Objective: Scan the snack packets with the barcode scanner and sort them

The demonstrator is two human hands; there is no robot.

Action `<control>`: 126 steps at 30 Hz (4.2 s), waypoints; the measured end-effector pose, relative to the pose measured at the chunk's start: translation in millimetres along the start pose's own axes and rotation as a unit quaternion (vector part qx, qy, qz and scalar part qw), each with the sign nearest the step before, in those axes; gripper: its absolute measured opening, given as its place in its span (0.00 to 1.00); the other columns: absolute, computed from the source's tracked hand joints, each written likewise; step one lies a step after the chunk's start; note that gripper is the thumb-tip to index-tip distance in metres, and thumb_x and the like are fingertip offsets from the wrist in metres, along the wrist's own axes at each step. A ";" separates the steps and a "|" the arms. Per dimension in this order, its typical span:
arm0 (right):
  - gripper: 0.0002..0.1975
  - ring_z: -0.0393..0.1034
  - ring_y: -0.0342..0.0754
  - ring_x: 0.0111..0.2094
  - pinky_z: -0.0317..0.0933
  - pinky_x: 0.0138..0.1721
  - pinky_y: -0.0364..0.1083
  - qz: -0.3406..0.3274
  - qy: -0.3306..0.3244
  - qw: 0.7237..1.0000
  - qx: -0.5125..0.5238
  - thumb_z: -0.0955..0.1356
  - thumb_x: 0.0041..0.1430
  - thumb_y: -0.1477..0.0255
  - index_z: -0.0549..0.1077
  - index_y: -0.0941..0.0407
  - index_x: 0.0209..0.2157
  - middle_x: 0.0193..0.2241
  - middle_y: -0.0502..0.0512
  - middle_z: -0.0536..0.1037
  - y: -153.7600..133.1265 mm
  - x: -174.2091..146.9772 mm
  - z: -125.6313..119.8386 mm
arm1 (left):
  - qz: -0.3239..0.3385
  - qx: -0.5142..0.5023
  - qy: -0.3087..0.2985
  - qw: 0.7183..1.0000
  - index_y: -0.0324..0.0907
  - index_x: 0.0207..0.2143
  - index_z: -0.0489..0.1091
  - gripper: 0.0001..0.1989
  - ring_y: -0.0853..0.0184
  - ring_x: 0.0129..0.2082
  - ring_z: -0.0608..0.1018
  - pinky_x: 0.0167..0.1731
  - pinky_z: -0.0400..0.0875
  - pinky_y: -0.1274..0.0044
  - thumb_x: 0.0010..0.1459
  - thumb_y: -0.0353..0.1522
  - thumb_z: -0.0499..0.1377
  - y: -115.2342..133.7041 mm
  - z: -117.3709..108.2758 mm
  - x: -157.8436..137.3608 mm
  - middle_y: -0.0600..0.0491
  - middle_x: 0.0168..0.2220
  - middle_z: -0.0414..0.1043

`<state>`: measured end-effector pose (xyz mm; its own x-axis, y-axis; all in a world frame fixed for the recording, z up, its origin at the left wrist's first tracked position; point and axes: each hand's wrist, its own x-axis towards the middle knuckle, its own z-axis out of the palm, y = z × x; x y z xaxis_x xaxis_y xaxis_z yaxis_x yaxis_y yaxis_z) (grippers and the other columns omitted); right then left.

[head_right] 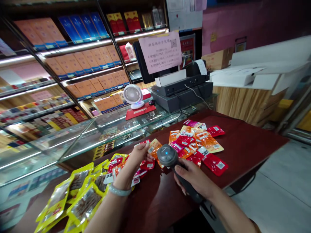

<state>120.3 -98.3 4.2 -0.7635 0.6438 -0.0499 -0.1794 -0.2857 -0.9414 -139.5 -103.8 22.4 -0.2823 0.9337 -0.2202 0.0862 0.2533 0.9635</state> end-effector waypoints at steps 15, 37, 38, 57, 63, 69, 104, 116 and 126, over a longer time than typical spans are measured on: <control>0.22 0.63 0.37 0.13 0.58 0.13 0.35 0.007 -0.001 0.999 0.040 0.69 0.59 0.51 0.66 0.56 0.38 0.20 0.45 0.72 12.8 -7.4 -12.7 | -0.010 -0.092 -0.021 0.996 0.37 0.37 0.71 0.20 0.69 0.16 0.74 0.20 0.68 0.79 0.58 0.47 0.59 4.6 36.0 6.9 0.53 0.17 0.71; 0.22 0.62 0.38 0.14 0.57 0.14 0.36 0.033 0.031 0.998 0.036 0.69 0.57 0.50 0.67 0.55 0.38 0.20 0.45 0.71 17.7 -11.6 -15.9 | -0.008 0.638 0.134 0.758 0.36 0.45 0.74 0.23 0.49 0.52 0.73 0.48 0.67 0.66 0.54 0.44 0.62 -3.7 -50.7 60.8 0.33 0.49 0.73; 0.22 0.62 0.37 0.13 0.57 0.14 0.36 0.033 0.029 0.998 0.036 0.69 0.57 0.50 0.67 0.55 0.38 0.20 0.45 0.71 17.7 -10.9 -15.6 | -0.009 0.640 0.135 0.757 0.36 0.45 0.74 0.26 0.48 0.53 0.73 0.48 0.67 0.66 0.52 0.46 0.63 -2.9 -51.2 60.9 0.33 0.49 0.73; 0.22 0.62 0.39 0.14 0.57 0.15 0.38 -0.059 0.059 0.996 0.036 0.70 0.56 0.50 0.67 0.56 0.34 0.20 0.46 0.71 13.2 -11.8 3.9 | 0.088 0.043 0.159 0.982 0.43 0.45 0.68 0.11 0.65 0.33 0.78 0.36 0.72 0.74 0.61 0.37 0.57 26.3 20.9 -5.6 0.51 0.35 0.77; 0.21 0.63 0.39 0.15 0.59 0.15 0.39 -0.066 0.082 0.991 0.087 0.70 0.58 0.53 0.69 0.57 0.36 0.21 0.48 0.72 27.0 -19.2 -6.2 | -0.112 -0.326 0.007 0.939 0.39 0.43 0.67 0.14 0.68 0.29 0.79 0.36 0.76 0.73 0.53 0.27 0.64 0.6 57.1 -18.7 0.52 0.32 0.76; 0.24 0.63 0.39 0.14 0.58 0.14 0.38 -0.053 0.067 0.992 0.096 0.71 0.55 0.50 0.70 0.57 0.38 0.20 0.47 0.71 25.9 -26.2 -8.3 | 0.116 -0.176 0.021 0.977 0.46 0.55 0.62 0.33 0.63 0.44 0.80 0.45 0.75 0.71 0.46 0.25 0.66 -11.4 78.7 -27.5 0.48 0.48 0.76; 0.24 0.63 0.38 0.15 0.58 0.14 0.37 -0.055 0.069 0.984 0.156 0.71 0.56 0.51 0.73 0.59 0.40 0.21 0.48 0.72 51.3 -30.8 -16.0 | 0.109 0.632 0.137 0.755 0.40 0.55 0.65 0.37 0.49 0.58 0.66 0.58 0.55 0.62 0.50 0.54 0.61 -30.6 1.1 -22.6 0.39 0.58 0.66; 0.21 0.64 0.37 0.16 0.59 0.17 0.37 -0.041 0.066 0.996 0.033 0.70 0.58 0.52 0.69 0.58 0.34 0.22 0.47 0.71 42.3 -33.6 -5.2 | 0.131 0.620 0.198 0.748 0.40 0.45 0.69 0.28 0.51 0.48 0.71 0.48 0.58 0.63 0.57 0.54 0.56 -25.9 8.9 -30.3 0.42 0.43 0.75; 0.23 0.62 0.37 0.14 0.59 0.14 0.36 -0.025 0.025 0.997 0.074 0.70 0.56 0.50 0.66 0.57 0.35 0.21 0.46 0.70 43.6 -10.2 25.5 | 0.076 0.501 0.207 0.837 0.45 0.38 0.69 0.10 0.61 0.33 0.76 0.32 0.60 0.74 0.62 0.41 0.55 -16.5 -1.2 -27.8 0.49 0.31 0.76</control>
<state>104.4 -135.4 -27.8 -0.7196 0.6940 -0.0236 -0.3097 -0.3512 -0.8836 -134.2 -134.2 12.8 -0.4834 0.8598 0.1646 0.8510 0.4176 0.3184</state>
